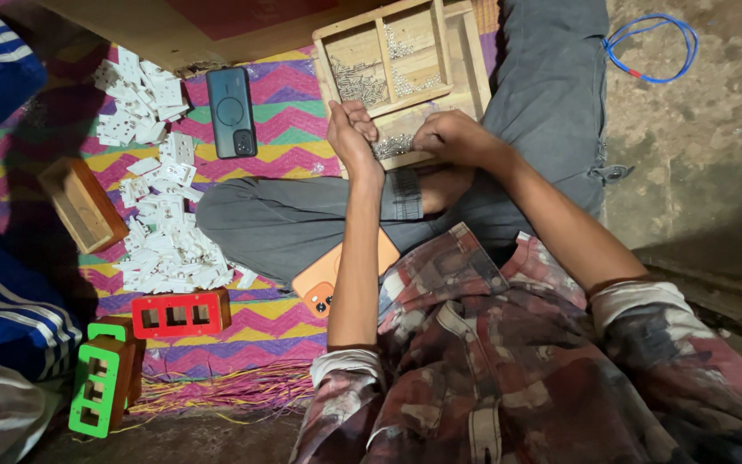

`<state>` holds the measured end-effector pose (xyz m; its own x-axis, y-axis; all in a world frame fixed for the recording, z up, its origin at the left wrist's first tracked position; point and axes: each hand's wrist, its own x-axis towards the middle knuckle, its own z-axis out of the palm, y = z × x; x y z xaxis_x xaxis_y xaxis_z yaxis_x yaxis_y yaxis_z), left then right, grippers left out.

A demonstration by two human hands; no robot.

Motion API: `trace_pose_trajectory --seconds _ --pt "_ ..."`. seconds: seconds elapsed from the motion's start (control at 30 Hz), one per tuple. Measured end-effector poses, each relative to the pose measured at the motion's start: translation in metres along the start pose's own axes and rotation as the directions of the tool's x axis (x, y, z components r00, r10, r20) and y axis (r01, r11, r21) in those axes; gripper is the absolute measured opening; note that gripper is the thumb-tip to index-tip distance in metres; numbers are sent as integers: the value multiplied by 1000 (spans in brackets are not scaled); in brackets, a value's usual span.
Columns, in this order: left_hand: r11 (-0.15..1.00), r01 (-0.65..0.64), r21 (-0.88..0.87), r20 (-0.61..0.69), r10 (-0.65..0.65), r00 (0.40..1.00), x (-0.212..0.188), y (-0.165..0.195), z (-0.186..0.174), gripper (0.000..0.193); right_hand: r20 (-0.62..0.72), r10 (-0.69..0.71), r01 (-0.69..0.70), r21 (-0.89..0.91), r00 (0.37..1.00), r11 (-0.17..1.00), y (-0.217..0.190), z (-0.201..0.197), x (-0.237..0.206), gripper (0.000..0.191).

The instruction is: The person sits on the floor and sorts small metal fasteners from a compartmentalized wooden tray, picking items one at a time and placing them into piles on the mat. They occasionally reach into the tray for more parts and continue sorting throughout the clip.

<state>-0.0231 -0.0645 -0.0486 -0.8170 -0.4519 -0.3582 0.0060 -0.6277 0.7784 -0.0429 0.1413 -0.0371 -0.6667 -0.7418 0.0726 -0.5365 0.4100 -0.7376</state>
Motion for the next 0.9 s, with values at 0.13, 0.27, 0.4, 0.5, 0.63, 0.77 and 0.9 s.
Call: trace_pose_trajectory --seconds 0.13,0.27,0.4,0.5,0.63,0.77,0.9 --pt "997 6 73 24 -8 1000 0 -4 0 48 -9 194 -191 137 981 972 1 -2 -3 13" --pt "973 69 222 92 -92 991 -2 -8 2 44 -20 277 -255 340 961 905 -2 -4 -1 19" --pt "947 22 320 197 -89 976 -7 -13 8 35 -19 255 -234 340 967 911 -4 -8 -2 25" --pt "895 -48 444 249 -71 966 -14 -16 12 33 -23 272 -251 312 962 916 -4 -8 -4 27" --pt "749 -166 642 294 -41 955 -20 -16 14 35 1 246 -217 476 969 852 3 -6 -3 31" --pt "551 -361 752 385 77 920 -23 -16 17 29 28 242 -210 605 970 768 6 -5 -2 35" --pt "431 -440 788 461 61 885 -30 -14 16 18 24 316 -255 649 948 717 -2 -12 -4 37"
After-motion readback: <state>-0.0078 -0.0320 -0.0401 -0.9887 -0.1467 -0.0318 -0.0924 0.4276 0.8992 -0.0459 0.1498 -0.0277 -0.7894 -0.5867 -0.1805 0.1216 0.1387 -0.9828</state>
